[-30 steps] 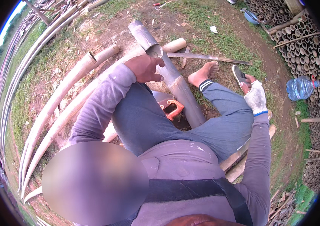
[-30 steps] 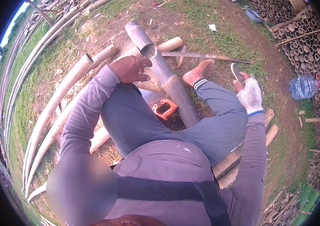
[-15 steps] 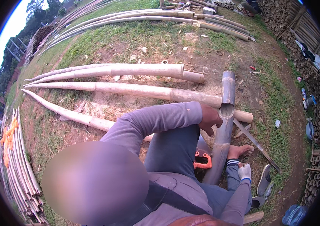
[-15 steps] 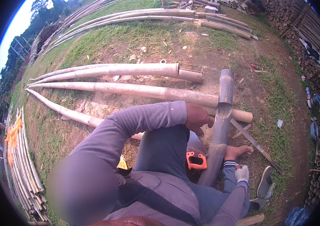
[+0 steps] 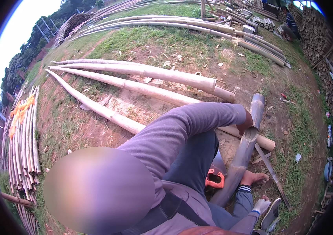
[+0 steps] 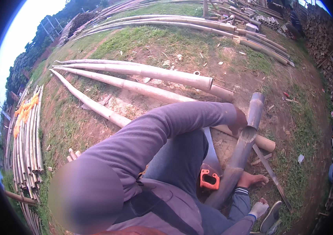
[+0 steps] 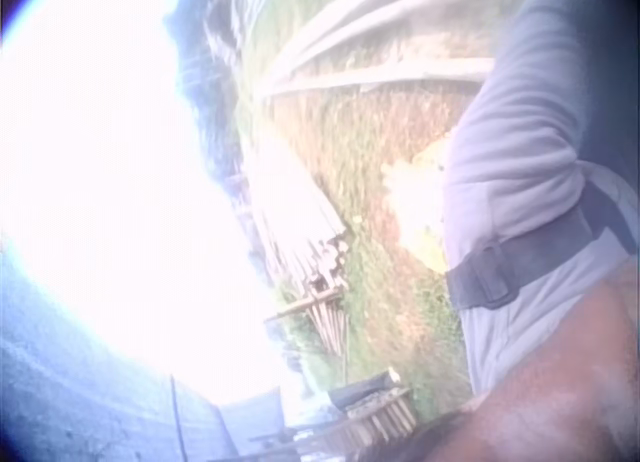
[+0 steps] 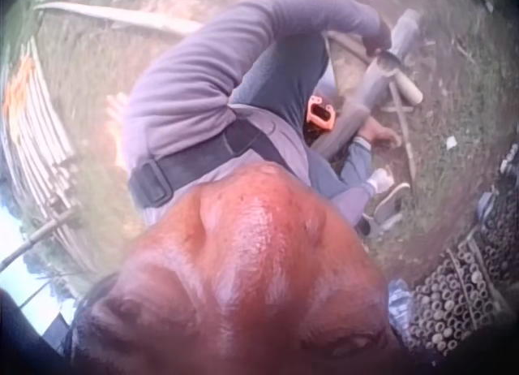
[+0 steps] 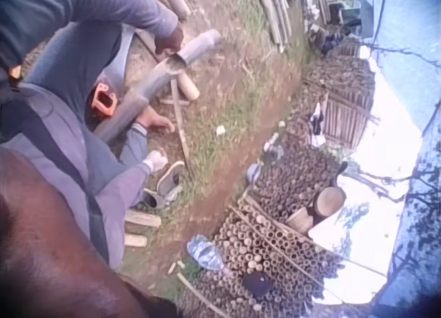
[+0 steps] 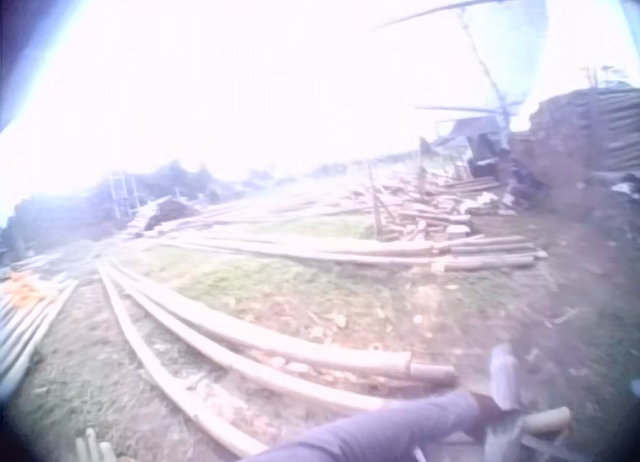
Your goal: The person sits on the ground and uses a hand saw to cut a long bamboo pole into shorter sections. They position the pole on a support, saw through it, and then move the cut piece aside to continue cutting the remaining length.
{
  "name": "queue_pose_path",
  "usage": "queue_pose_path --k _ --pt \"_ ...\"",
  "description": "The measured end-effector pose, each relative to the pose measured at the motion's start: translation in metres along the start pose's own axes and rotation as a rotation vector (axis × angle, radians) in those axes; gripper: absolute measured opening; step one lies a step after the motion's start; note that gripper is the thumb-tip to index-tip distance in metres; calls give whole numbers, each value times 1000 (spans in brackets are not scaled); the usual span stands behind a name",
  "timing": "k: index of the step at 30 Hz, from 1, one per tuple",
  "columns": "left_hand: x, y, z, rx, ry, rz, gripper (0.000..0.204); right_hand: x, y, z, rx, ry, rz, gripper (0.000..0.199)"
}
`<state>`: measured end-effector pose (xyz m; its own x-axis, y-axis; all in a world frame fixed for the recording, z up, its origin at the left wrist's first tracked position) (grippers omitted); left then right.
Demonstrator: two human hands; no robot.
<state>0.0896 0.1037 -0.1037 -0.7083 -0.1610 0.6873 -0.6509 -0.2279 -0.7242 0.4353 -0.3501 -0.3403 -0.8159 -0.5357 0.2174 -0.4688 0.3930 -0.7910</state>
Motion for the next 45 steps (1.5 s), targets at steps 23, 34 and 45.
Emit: queue_pose_path --k 23,34,45 --pt "-36 155 -149 528 -220 -149 78 15 62 -59 -30 12 -466 21" --pt "-38 126 -124 464 -195 -129 81 5 59 -41 -154 -69 -397 16" --pt "-36 129 -130 480 -226 -137 78 6 59 -35 -87 6 -414 19"
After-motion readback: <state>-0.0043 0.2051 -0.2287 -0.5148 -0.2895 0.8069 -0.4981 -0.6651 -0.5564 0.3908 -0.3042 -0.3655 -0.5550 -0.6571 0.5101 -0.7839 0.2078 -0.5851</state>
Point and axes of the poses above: each hand's wrist, its own x-axis away from the middle knuckle, its own y-axis out of the palm, z = x × y, the point moved 10 cm from there along -x, towards the middle knuckle, and after that the axes turned 15 degrees about -z, right-handed, at the moved point
